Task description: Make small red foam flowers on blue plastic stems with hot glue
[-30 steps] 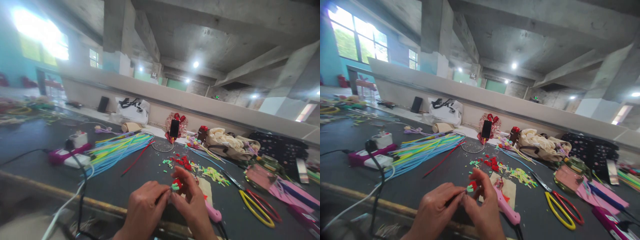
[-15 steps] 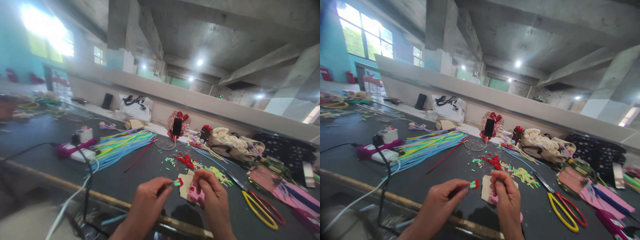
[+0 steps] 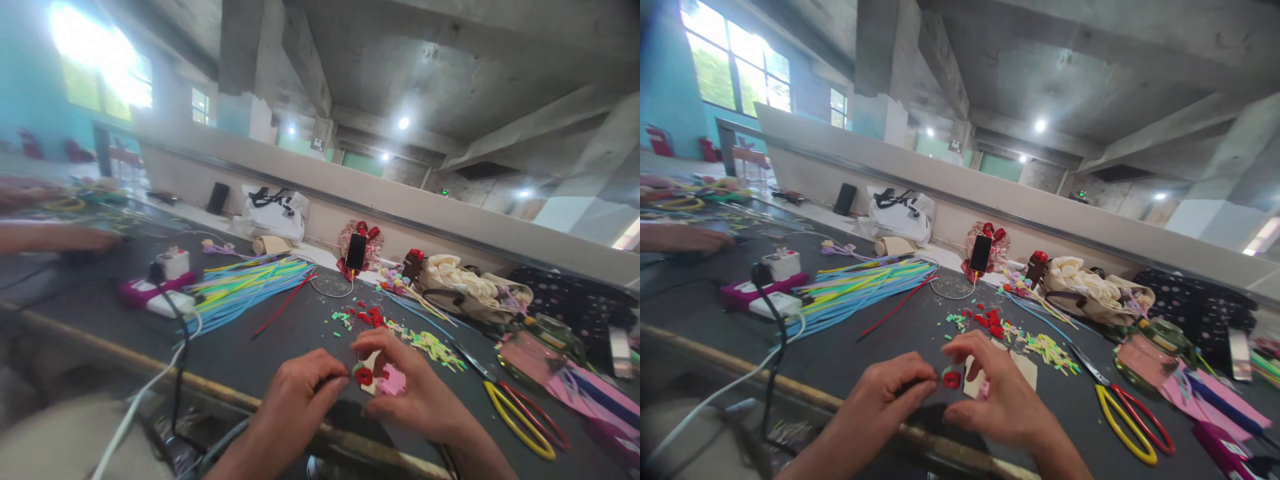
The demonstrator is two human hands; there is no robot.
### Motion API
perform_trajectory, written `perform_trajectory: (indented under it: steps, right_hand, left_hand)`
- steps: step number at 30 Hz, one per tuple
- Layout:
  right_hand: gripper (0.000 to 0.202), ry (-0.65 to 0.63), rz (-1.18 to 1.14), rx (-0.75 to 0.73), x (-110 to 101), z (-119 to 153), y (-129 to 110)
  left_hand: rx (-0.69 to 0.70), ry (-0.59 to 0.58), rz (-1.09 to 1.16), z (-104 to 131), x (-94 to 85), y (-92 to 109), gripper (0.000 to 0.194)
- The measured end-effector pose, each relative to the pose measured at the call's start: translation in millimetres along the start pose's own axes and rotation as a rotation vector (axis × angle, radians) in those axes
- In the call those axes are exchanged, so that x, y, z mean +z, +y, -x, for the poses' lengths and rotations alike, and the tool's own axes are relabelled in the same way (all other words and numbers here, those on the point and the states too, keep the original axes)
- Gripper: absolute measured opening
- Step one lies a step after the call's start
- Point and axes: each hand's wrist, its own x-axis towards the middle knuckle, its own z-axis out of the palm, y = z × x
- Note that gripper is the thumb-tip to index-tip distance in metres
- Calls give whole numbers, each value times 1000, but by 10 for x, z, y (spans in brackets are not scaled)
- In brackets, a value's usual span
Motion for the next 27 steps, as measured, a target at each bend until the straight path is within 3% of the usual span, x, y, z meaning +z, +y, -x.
perform_trajectory:
  steps: [3,6,27]
  right_hand:
    - [44,-115,78,-8,9,-22,-62]
    - [39,-141,139,17,36,-32,-71]
    - [14,-51,133,29,119,-33,2]
  left_hand:
    - [27,-47,-42,11,7,6,18]
    - [48,-70,-96,20,16,1,18]
    - [53,-63,-137,31,45,13,20]
